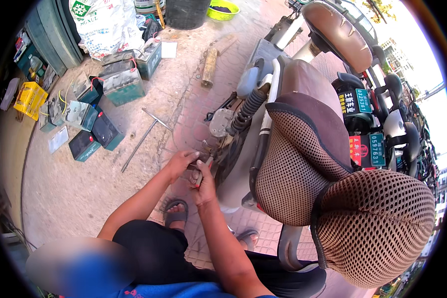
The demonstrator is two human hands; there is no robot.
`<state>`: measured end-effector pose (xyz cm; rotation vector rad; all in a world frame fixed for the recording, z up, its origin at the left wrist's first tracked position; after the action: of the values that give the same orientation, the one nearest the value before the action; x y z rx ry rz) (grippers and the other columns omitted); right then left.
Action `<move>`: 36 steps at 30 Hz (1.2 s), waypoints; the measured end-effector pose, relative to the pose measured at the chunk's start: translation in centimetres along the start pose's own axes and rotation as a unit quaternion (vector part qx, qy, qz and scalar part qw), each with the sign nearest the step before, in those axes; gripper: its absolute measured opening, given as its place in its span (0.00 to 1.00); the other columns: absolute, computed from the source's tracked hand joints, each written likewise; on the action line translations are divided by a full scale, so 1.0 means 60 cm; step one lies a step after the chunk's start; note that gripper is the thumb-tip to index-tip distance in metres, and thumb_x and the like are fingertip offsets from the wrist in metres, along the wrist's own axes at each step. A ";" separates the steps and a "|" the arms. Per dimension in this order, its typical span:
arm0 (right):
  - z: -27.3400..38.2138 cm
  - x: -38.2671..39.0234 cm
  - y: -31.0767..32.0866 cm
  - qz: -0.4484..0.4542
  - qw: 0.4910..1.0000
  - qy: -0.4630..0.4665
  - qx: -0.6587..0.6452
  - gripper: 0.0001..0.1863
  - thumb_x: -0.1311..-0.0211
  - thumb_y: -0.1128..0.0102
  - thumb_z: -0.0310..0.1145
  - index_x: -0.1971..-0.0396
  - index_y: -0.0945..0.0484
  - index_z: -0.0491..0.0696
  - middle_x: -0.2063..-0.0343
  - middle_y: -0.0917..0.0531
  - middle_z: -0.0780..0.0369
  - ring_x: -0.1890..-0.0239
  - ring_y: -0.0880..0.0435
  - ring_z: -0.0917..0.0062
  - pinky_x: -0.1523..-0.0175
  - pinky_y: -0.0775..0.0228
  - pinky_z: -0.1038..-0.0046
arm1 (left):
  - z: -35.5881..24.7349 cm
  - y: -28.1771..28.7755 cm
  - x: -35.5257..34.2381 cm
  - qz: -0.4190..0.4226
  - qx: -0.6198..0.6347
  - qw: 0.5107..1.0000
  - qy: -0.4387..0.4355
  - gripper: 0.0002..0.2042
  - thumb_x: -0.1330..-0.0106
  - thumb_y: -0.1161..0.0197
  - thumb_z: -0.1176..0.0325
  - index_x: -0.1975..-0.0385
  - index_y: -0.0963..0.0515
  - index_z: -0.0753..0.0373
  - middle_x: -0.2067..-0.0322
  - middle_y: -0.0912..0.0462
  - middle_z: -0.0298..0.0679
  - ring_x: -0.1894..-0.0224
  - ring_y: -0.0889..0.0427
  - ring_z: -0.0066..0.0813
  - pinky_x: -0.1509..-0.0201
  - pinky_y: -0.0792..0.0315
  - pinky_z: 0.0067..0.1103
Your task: The person removes a tire from a motor scooter wheel by hand and using a wrench, then handles the tire and uses a power driver on the wheel hub assembly.
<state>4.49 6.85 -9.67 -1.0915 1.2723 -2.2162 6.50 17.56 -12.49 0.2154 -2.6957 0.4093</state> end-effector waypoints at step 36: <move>0.088 -0.016 0.011 -0.280 0.869 -0.022 0.407 0.15 0.36 0.47 0.26 0.52 0.21 0.37 0.69 0.21 0.56 0.75 0.25 0.70 0.73 0.29 0.61 | 0.005 -0.044 0.022 0.038 -0.040 0.998 -0.018 0.20 0.16 0.48 0.54 0.44 0.17 0.64 0.52 0.12 0.36 0.51 0.15 0.26 0.42 0.23 0.26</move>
<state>9.12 4.16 -9.09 -1.1958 -0.1180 -2.6758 5.75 14.83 -11.55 0.0978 -2.7564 0.3213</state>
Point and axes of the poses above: each hand's wrist, its own x-axis away from the middle knuckle, its own y-axis out of the back of the hand, z = x × y, the point moved 8 cm from there along -x, towards the middle knuckle
